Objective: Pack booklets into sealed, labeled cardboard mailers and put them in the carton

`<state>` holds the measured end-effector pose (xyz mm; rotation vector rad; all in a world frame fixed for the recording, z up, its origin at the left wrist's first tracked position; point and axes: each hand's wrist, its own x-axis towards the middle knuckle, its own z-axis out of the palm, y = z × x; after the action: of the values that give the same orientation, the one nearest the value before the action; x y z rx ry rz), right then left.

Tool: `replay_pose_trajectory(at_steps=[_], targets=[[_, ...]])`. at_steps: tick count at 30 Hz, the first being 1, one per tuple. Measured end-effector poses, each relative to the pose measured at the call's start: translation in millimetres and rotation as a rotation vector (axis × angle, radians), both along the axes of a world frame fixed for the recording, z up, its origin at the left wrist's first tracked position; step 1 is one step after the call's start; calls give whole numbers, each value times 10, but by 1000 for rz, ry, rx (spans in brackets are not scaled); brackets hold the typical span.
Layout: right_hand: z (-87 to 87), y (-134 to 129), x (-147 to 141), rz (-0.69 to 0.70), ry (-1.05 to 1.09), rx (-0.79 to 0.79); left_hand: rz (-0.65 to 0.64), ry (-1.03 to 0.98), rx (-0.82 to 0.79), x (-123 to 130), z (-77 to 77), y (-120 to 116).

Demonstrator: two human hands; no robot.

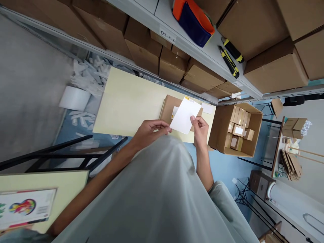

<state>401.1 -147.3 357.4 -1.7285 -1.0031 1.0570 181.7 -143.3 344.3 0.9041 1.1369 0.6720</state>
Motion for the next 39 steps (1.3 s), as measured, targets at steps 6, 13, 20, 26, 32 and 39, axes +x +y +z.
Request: replay_pose_trajectory(at_steps=[6, 13, 20, 26, 32, 39], targets=[[-40, -1, 92, -4, 16, -15, 3, 43, 13, 46, 16, -5], [-293, -7, 118, 23, 80, -61, 5, 68, 93, 164, 97, -37], [-472, -140, 116, 358, -131, -229, -9, 84, 191, 241, 55, -36], [-57, -275, 151, 355, -54, -75, -61, 175, 262, 303, 12, -73], [228, -334, 70, 448, -189, 99, -90, 173, 349, 385, -14, -137], [172, -405, 44, 489, -409, 93, -92, 164, 386, 399, -19, -197]])
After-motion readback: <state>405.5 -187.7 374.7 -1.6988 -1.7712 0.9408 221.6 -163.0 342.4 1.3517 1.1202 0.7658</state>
